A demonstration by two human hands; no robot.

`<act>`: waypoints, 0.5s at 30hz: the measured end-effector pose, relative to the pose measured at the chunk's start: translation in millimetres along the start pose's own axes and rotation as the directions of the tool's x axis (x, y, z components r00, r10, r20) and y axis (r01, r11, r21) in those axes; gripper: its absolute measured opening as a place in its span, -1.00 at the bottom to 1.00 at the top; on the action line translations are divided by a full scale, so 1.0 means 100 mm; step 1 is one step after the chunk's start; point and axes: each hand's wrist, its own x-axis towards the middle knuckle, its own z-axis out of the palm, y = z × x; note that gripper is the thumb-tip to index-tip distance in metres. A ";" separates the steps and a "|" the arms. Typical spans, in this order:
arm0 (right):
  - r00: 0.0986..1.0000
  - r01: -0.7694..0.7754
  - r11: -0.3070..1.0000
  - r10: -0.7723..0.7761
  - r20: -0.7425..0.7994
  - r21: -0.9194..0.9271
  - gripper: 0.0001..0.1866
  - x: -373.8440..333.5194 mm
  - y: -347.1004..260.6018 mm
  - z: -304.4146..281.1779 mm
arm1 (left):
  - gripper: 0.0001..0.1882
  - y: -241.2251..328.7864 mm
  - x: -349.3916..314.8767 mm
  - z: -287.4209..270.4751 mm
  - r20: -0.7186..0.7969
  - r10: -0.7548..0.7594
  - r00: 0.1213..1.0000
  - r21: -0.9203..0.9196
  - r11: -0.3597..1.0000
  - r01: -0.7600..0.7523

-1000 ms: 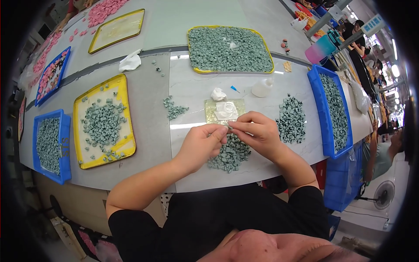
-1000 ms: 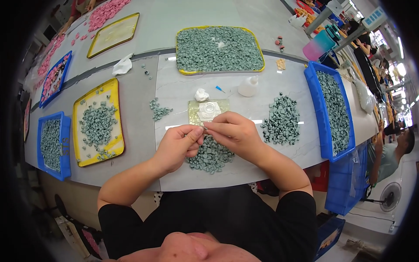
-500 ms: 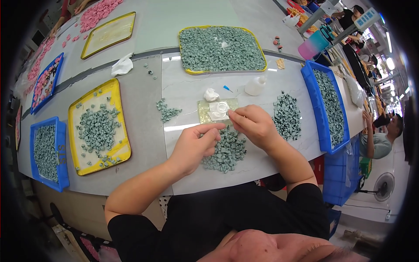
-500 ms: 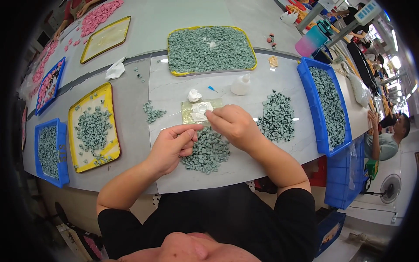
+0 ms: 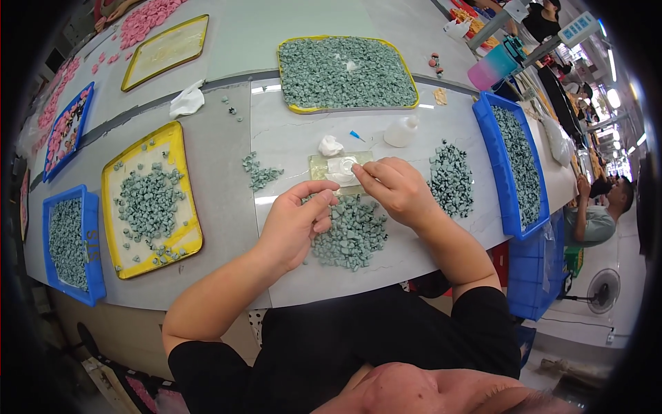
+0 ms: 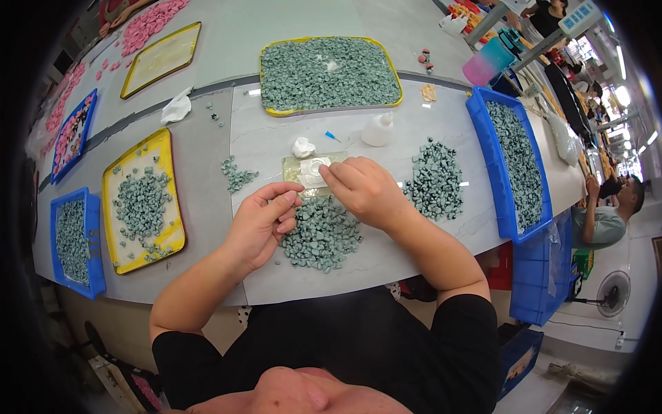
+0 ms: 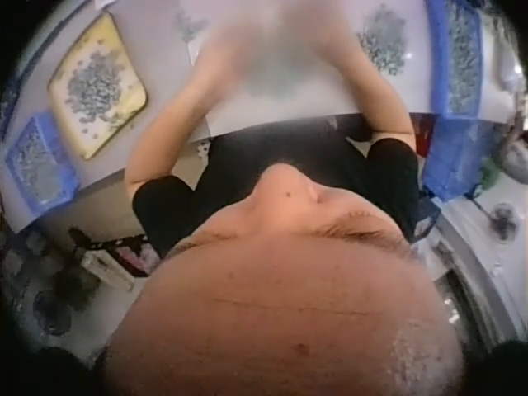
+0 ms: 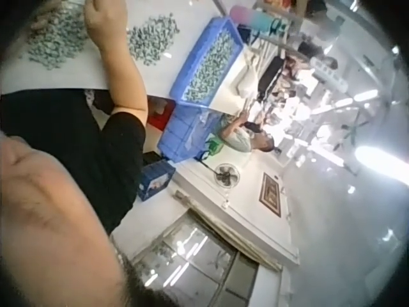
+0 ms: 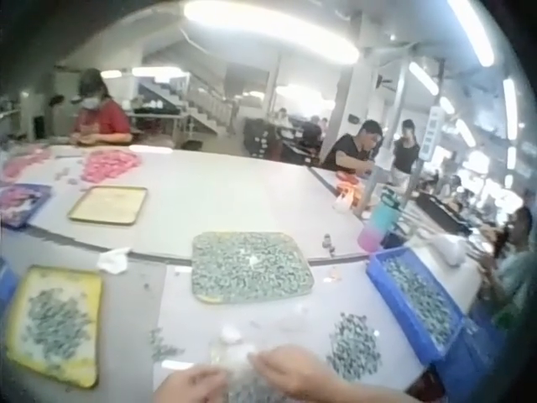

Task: Packaging small green plastic toy components into a clear plastic bag.

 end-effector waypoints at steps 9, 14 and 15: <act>0.668 -0.601 0.292 0.695 0.266 0.744 -0.86 0.01 -0.12 -0.02 | -0.79 -0.02 0.04 -0.01 0.009 0.029 1.000 0.003 1.000 -0.029; 0.533 -0.534 -0.183 0.684 0.497 0.825 -0.92 0.04 -0.14 -0.05 | -0.86 -0.05 0.03 0.00 0.036 -0.014 0.999 -0.029 0.999 0.015; 0.518 -0.524 -0.248 0.666 0.537 0.815 -0.92 0.05 -0.15 -0.07 | -0.85 -0.07 0.03 0.00 0.050 -0.023 0.998 -0.045 0.999 0.025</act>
